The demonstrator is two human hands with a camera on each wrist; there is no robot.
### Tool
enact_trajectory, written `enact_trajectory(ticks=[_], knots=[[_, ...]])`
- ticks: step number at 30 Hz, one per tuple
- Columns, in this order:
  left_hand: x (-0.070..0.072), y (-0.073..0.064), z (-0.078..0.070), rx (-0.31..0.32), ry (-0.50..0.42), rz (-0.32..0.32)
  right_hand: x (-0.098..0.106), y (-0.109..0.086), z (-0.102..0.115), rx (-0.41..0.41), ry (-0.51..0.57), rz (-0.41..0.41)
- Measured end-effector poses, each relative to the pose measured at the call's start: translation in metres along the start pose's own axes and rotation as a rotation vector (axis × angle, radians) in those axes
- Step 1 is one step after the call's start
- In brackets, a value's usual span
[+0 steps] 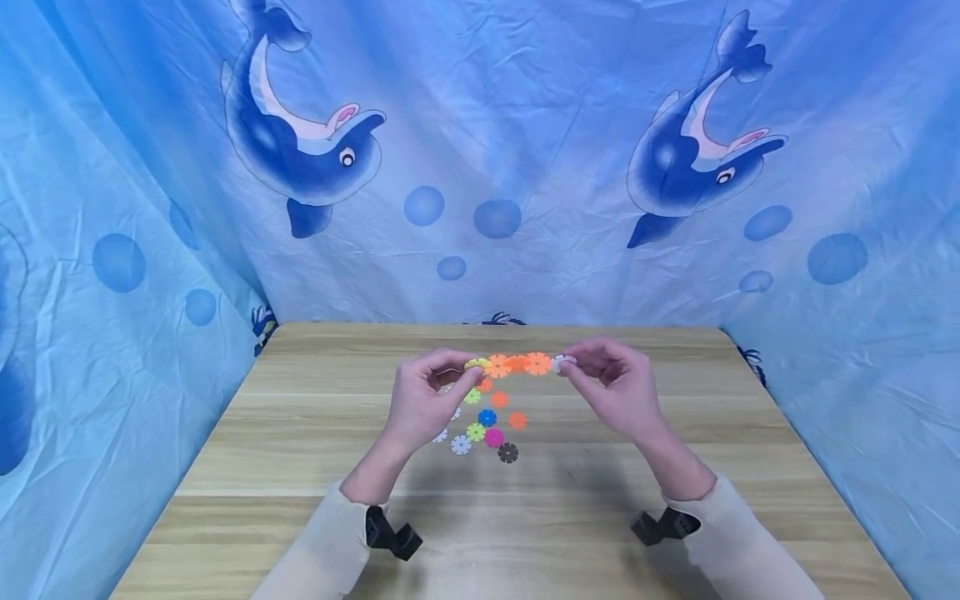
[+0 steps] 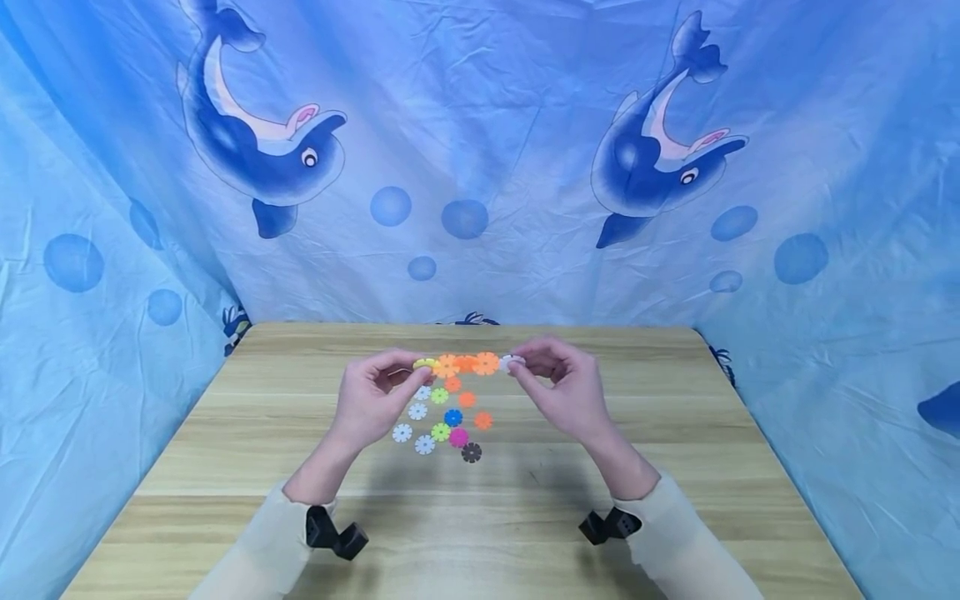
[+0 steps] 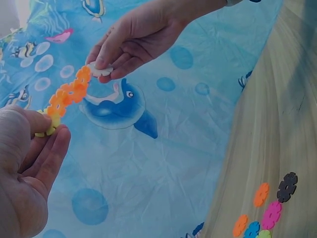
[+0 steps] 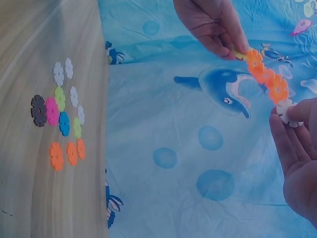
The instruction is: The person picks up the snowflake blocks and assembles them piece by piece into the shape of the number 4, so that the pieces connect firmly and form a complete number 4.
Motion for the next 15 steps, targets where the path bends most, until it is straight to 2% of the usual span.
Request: enact_trajectory(ticks=[7,15], knots=[[0.0025,-0.0011,0.0022,0.009,0.023,0.006,-0.0019,0.0010,-0.0026,-0.016,0.021,0.012],[0.0020,-0.0020,0.0023,0.001,0.000,0.012,-0.0048,0.0017,-0.0010,-0.046,-0.028,0.033]])
Point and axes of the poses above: each hand's wrist, its own y-axis towards the middle knuckle, its own x-axis out of the back of the hand, z = x × y, the point moved 7 cm from there along y, towards the middle knuckle, and after that the axes turned 15 degrees about z, right-handed, at the moved point
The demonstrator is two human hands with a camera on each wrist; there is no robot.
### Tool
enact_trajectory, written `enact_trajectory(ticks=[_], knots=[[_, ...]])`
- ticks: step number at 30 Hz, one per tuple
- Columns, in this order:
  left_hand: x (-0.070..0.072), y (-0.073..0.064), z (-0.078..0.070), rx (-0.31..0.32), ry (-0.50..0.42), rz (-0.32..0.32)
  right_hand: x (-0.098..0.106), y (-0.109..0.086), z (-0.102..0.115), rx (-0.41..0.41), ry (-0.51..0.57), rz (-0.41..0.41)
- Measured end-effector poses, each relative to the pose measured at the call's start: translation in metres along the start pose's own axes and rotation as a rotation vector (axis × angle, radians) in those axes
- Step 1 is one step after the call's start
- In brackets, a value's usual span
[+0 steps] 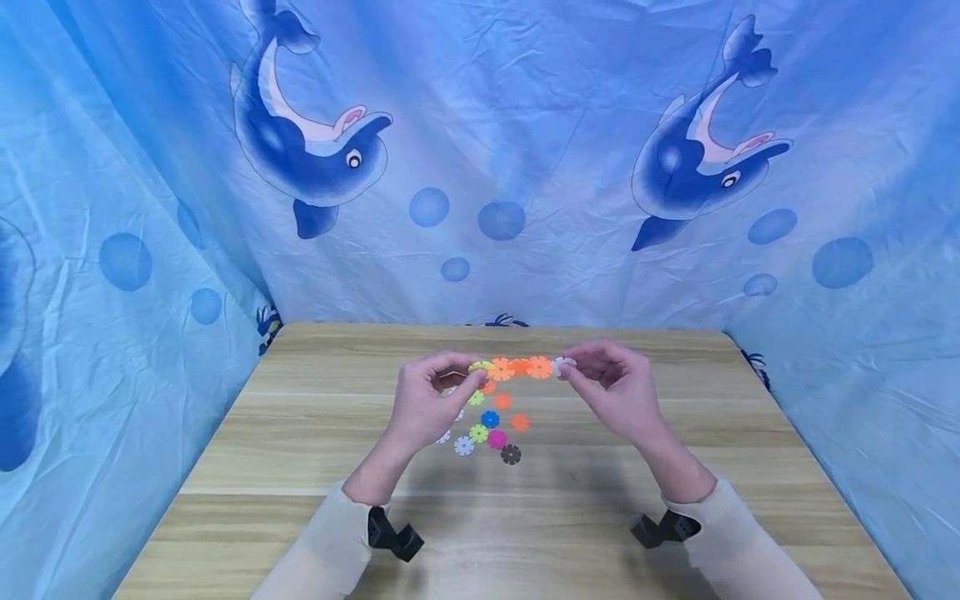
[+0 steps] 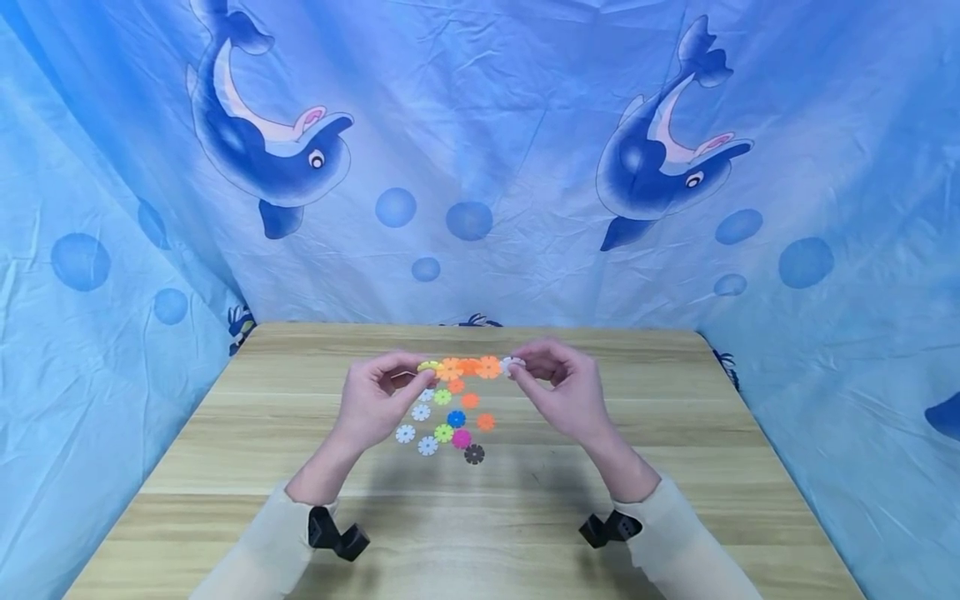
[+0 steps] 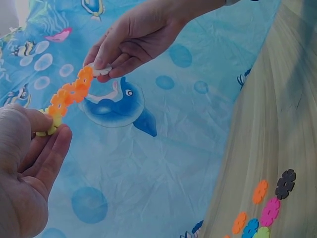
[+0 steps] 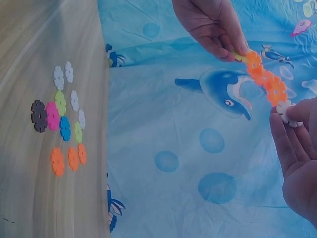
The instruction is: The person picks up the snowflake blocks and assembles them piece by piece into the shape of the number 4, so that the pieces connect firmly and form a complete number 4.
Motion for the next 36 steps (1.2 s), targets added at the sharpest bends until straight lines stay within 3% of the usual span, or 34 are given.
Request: enact_trajectory(ticks=[12,31,36], knots=[[-0.004,0.006,-0.003,-0.015,-0.025,0.005,0.002,0.001,0.008,0.054,-0.048,0.005],[-0.006,0.010,-0.001,-0.065,-0.057,0.050,0.006,-0.001,0.007,0.033,-0.001,0.041],[-0.005,0.008,-0.005,-0.085,-0.062,0.054,0.005,-0.001,0.013,0.066,0.047,0.052]])
Point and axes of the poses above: each hand's wrist, its own y-axis towards the middle knuckle, its own x-axis out of the back of the hand, z = x × y, the point moved 7 cm from there along y, towards the middle knuckle, and after that the axes turned 15 degrees about z, right-handed, at the moved point
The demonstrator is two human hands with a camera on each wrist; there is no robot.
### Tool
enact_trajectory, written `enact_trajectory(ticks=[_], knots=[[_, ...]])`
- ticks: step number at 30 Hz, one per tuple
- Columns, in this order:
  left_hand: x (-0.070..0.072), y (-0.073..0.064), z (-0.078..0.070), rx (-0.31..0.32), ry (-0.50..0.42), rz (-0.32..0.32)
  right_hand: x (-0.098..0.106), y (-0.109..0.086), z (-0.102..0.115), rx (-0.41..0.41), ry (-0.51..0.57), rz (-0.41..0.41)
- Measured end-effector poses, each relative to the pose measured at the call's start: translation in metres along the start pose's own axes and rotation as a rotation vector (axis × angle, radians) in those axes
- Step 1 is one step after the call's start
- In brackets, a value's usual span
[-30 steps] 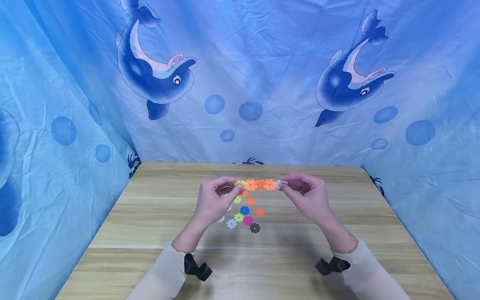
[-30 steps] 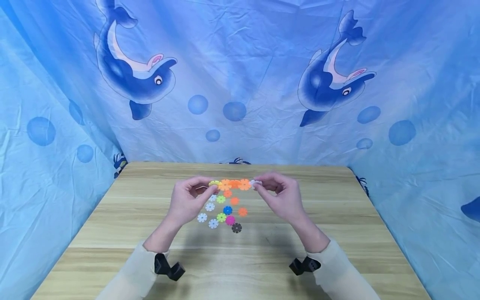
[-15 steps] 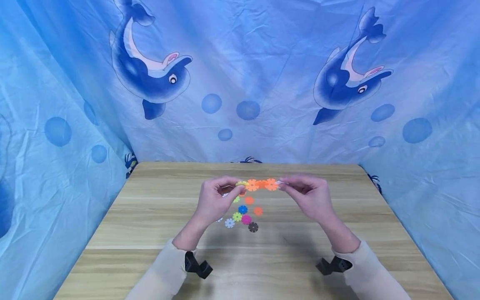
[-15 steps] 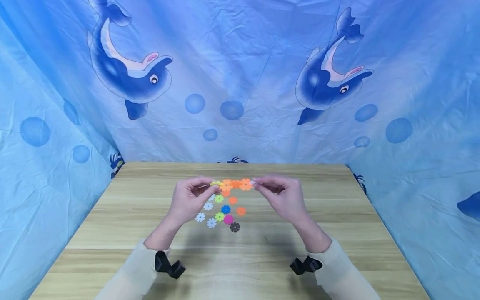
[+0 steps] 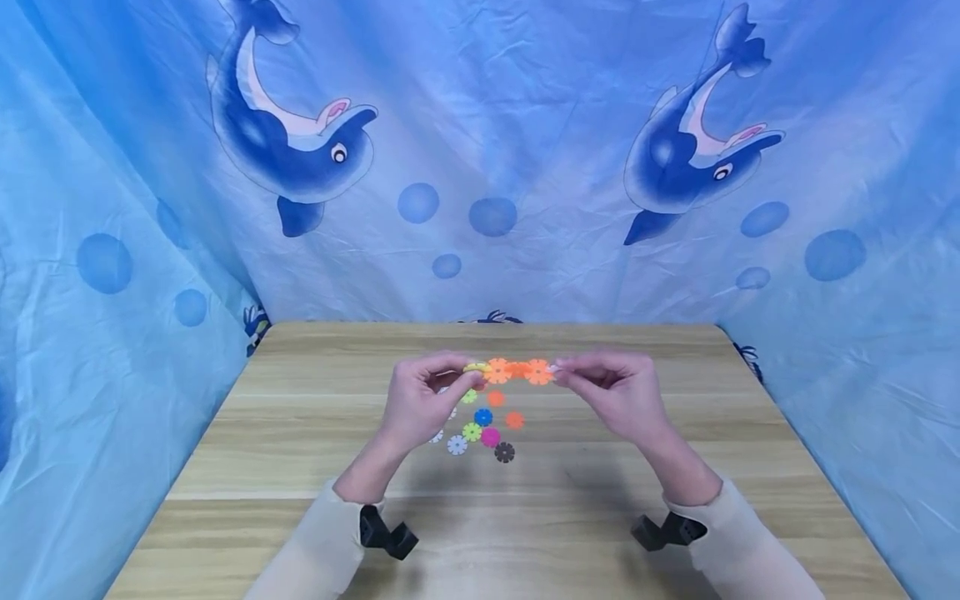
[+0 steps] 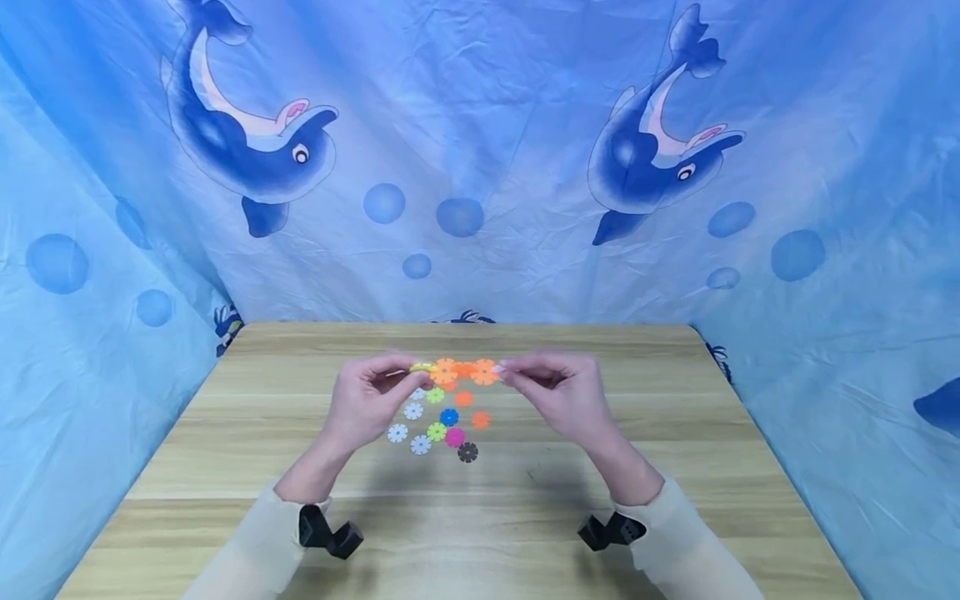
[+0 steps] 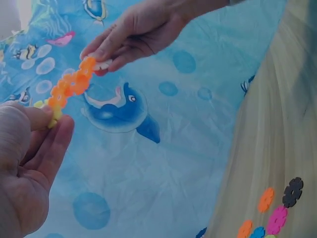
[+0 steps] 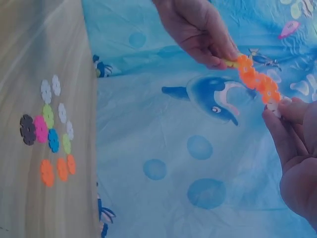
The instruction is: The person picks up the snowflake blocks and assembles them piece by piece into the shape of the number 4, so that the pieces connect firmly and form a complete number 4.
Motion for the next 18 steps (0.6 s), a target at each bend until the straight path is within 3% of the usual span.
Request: enact_trajectory(ticks=[5,12,18], knots=[[0.000,0.000,0.001,-0.015,-0.006,0.014,-0.001,0.001,0.009,0.035,-0.016,-0.005],[-0.001,0.001,0.000,-0.066,-0.011,0.029,0.000,0.001,0.005,0.017,-0.012,-0.003],[-0.013,0.003,-0.001,-0.159,-0.064,0.073,0.002,0.003,0.003,0.056,0.014,-0.026]])
Point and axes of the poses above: each hand's wrist, its own y-axis towards the middle knuckle, its own x-axis out of the back of the hand, z = x × y, the point moved 7 cm from there along y, towards the middle knuckle, and after that the axes turned 15 degrees about z, right-handed, at the moved point
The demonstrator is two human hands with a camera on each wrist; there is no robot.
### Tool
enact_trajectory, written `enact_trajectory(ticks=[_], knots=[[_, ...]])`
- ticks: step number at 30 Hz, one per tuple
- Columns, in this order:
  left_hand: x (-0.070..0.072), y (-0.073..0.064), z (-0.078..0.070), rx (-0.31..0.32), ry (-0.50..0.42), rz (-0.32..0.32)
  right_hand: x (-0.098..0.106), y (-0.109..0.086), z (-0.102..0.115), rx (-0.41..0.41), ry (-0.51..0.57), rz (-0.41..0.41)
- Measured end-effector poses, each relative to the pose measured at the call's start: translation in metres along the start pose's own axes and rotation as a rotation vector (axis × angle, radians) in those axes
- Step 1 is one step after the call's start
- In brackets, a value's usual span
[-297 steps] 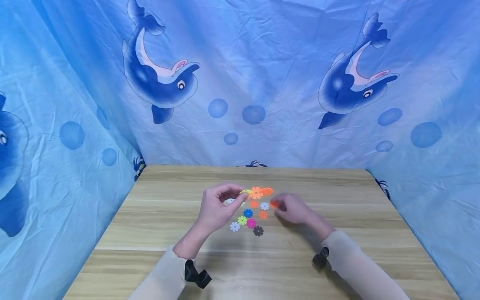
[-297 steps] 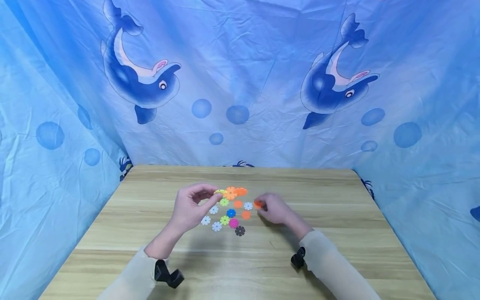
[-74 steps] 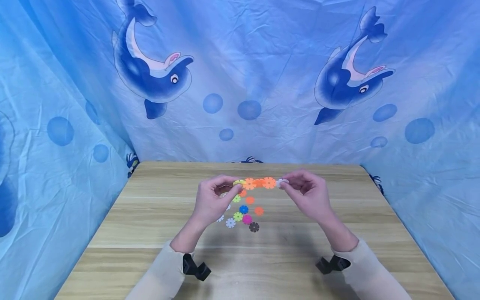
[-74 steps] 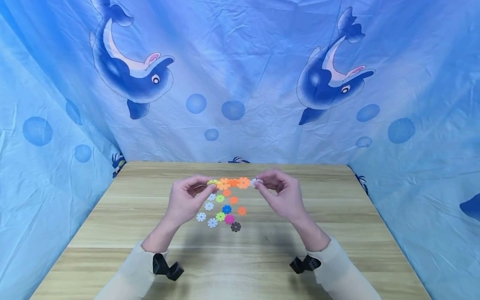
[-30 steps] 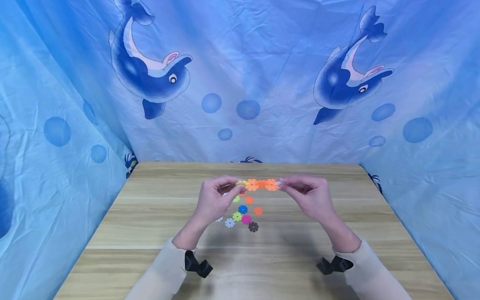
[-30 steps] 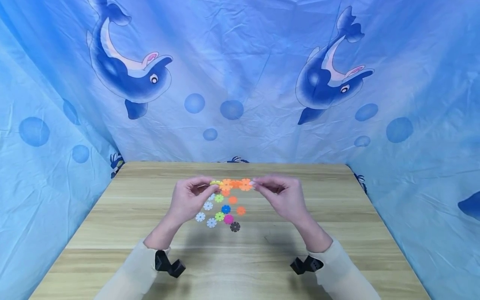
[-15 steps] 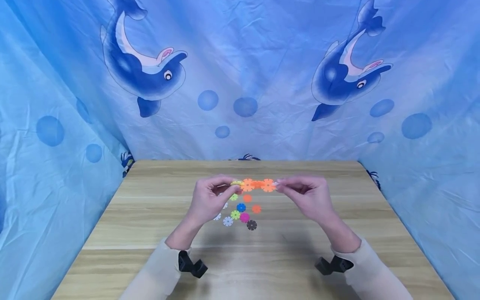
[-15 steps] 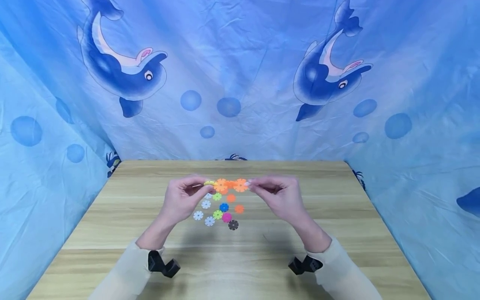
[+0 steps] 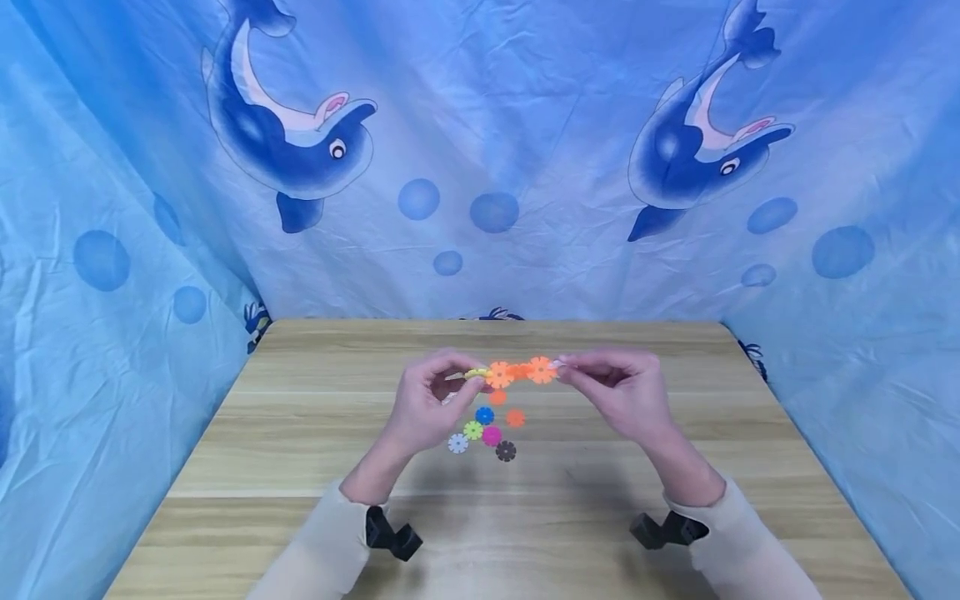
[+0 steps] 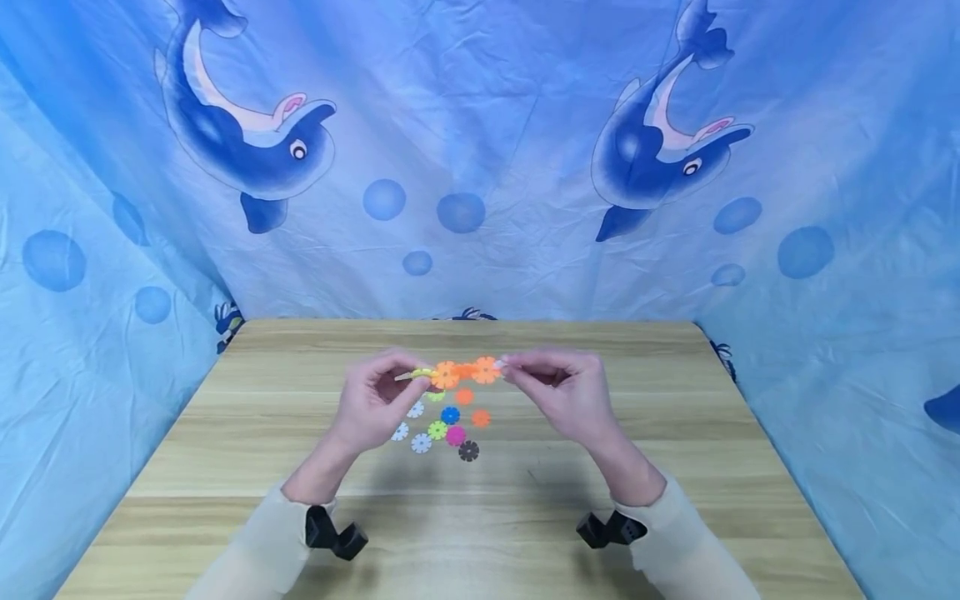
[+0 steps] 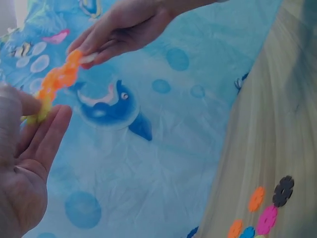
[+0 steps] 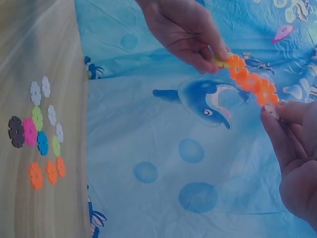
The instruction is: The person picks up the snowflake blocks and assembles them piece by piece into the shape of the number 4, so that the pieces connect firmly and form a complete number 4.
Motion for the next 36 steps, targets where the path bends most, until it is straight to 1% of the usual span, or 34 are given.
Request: enact_trajectory(ticks=[2,4,5,8,10,13,15,16,18,20,23,25,28,33,36], knots=[[-0.008,0.003,0.001,-0.022,-0.040,0.028,-0.001,0.001,0.000,-0.003,-0.022,-0.007],[-0.015,0.007,0.002,-0.027,-0.097,0.044,-0.002,0.002,0.000,-0.014,-0.038,-0.010],[-0.017,0.008,0.002,-0.023,-0.119,0.041,-0.003,0.002,0.000,-0.021,-0.046,-0.013],[-0.021,0.011,0.003,0.007,-0.150,0.033,-0.004,0.000,0.000,-0.046,-0.059,-0.008],[-0.023,0.012,0.004,0.045,-0.145,0.031,-0.005,-0.001,-0.001,-0.065,-0.067,0.001],[-0.027,0.014,0.008,0.157,-0.163,0.037,-0.008,-0.002,0.000,-0.093,-0.066,0.029],[-0.028,0.013,0.012,0.238,-0.169,0.022,-0.009,-0.002,0.000,-0.111,-0.061,0.042],[-0.028,0.013,0.013,0.267,-0.174,0.016,-0.009,-0.003,0.000,-0.116,-0.064,0.048],[-0.028,0.013,0.014,0.298,-0.168,0.012,-0.009,-0.003,0.001,-0.123,-0.068,0.058],[-0.028,0.014,0.013,0.286,-0.157,0.021,-0.009,-0.003,0.001,-0.124,-0.080,0.066],[-0.029,0.015,0.011,0.240,-0.141,0.041,-0.009,-0.003,0.001,-0.116,-0.097,0.080],[-0.030,0.015,0.010,0.210,-0.141,0.057,-0.009,-0.003,0.001,-0.111,-0.101,0.088],[-0.031,0.016,0.010,0.185,-0.153,0.075,-0.009,-0.003,0.002,-0.107,-0.098,0.101],[-0.032,0.015,0.011,0.174,-0.179,0.081,-0.009,-0.004,0.001,-0.112,-0.090,0.121],[-0.031,0.014,0.011,0.179,-0.184,0.079,-0.010,-0.004,0.000,-0.115,-0.090,0.130]])
Point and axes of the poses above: each hand's wrist, its own y-axis towards the middle knuckle, its own x-axis out of the back of the hand, z = x × y, the point moved 7 cm from there along y, towards the middle knuckle, and after that the axes turned 15 degrees about z, right-handed, at the moved point
